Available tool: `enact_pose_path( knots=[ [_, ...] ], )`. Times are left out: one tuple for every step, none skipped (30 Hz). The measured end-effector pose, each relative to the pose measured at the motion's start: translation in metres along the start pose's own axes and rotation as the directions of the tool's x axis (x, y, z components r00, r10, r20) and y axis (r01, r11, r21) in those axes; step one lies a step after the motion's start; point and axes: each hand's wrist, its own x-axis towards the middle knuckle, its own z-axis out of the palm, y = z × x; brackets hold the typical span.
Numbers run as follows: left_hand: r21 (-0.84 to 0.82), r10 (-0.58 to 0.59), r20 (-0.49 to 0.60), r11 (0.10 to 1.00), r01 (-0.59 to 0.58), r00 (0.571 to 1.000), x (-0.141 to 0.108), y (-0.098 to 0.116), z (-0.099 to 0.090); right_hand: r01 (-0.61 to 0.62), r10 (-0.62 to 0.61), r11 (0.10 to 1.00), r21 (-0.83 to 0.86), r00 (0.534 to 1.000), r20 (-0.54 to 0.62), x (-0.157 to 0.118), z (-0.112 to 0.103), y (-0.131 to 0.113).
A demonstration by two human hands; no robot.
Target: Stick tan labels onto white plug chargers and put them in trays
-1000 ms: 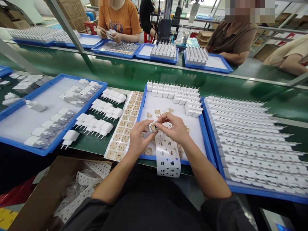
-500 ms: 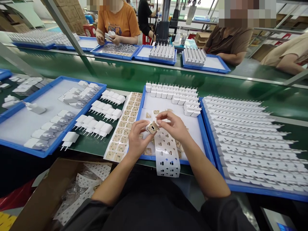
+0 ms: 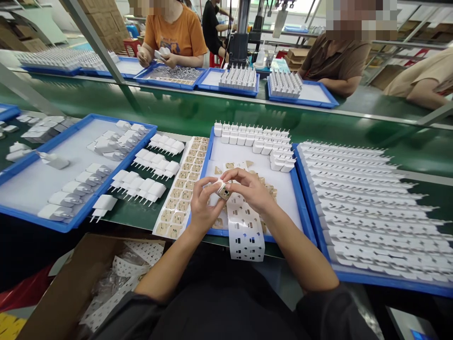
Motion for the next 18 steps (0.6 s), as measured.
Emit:
enact_pose_path(
  knots=[
    [-0.009,-0.005,-0.001,1.0,0.005,1.0,-0.001,0.0,0.0,-0.004,0.004,1.0,0.017,1.0,0.003,0.0,0.0,0.001],
    [-0.026,-0.018,0.001,1.0,0.018,1.0,-0.001,-0.001,0.0,-0.009,0.009,0.999,0.032,1.0,0.005,0.0,-0.001,0.001],
    [-0.047,-0.038,0.006,0.998,0.039,0.999,-0.003,-0.002,0.0,-0.017,0.016,0.999,0.044,1.0,0.006,0.0,-0.002,0.001],
    [-0.069,-0.063,0.013,0.996,0.064,0.998,-0.004,-0.003,0.001,-0.024,0.024,0.998,0.052,1.0,0.008,-0.001,-0.003,0.001],
    [-0.092,-0.089,0.021,0.992,0.091,0.996,-0.005,-0.004,0.001,-0.032,0.032,0.998,0.056,0.999,0.012,-0.001,-0.004,0.001],
    [-0.113,-0.112,0.03,0.987,0.115,0.993,-0.007,-0.005,0.001,-0.038,0.037,0.998,0.052,0.999,0.023,-0.001,-0.006,0.001],
    [-0.132,-0.131,0.039,0.982,0.135,0.991,-0.008,-0.006,0.001,-0.042,0.041,0.998,0.038,0.998,0.04,-0.001,-0.007,0.0],
    [-0.151,-0.146,0.047,0.977,0.151,0.988,-0.008,-0.006,0.002,-0.046,0.045,0.999,0.015,0.997,0.057,-0.002,-0.009,-0.001],
    [-0.17,-0.158,0.056,0.972,0.165,0.986,-0.009,-0.006,0.002,-0.044,0.045,0.999,-0.018,0.997,0.068,-0.002,-0.01,-0.002],
    [-0.187,-0.167,0.063,0.966,0.176,0.984,-0.009,-0.005,0.002,-0.032,0.036,0.998,-0.063,0.997,0.068,-0.003,-0.011,-0.003],
    [-0.201,-0.173,0.069,0.962,0.184,0.982,-0.009,-0.005,0.002,-0.008,0.015,0.993,-0.117,0.998,0.054,-0.003,-0.011,-0.004],
    [-0.208,-0.177,0.074,0.96,0.189,0.981,-0.009,-0.004,0.002,0.027,-0.022,0.984,-0.178,0.999,0.031,-0.004,-0.01,-0.005],
    [-0.209,-0.18,0.079,0.959,0.193,0.981,-0.009,-0.003,0.002,0.071,-0.071,0.968,-0.242,0.997,0.01,-0.005,-0.009,-0.006],
    [-0.207,-0.183,0.084,0.958,0.197,0.979,-0.008,-0.002,0.002,0.12,-0.126,0.945,-0.306,0.992,-0.002,-0.005,-0.007,-0.008],
    [-0.205,-0.189,0.087,0.957,0.204,0.978,-0.008,-0.002,0.002,0.166,-0.18,0.915,-0.368,0.984,-0.005,-0.006,-0.005,-0.009],
    [-0.205,-0.2,0.09,0.955,0.215,0.976,-0.008,-0.001,0.002,0.209,-0.229,0.88,-0.426,0.973,0.006,-0.007,-0.004,-0.011],
    [-0.207,-0.217,0.093,0.95,0.232,0.972,-0.007,-0.001,0.002,0.251,-0.269,0.843,-0.476,0.963,0.031,-0.008,-0.003,-0.013],
    [-0.211,-0.24,0.095,0.944,0.255,0.966,-0.007,-0.001,0.001,0.291,-0.298,0.807,-0.513,0.952,0.071,-0.009,-0.004,-0.015]
  ],
)
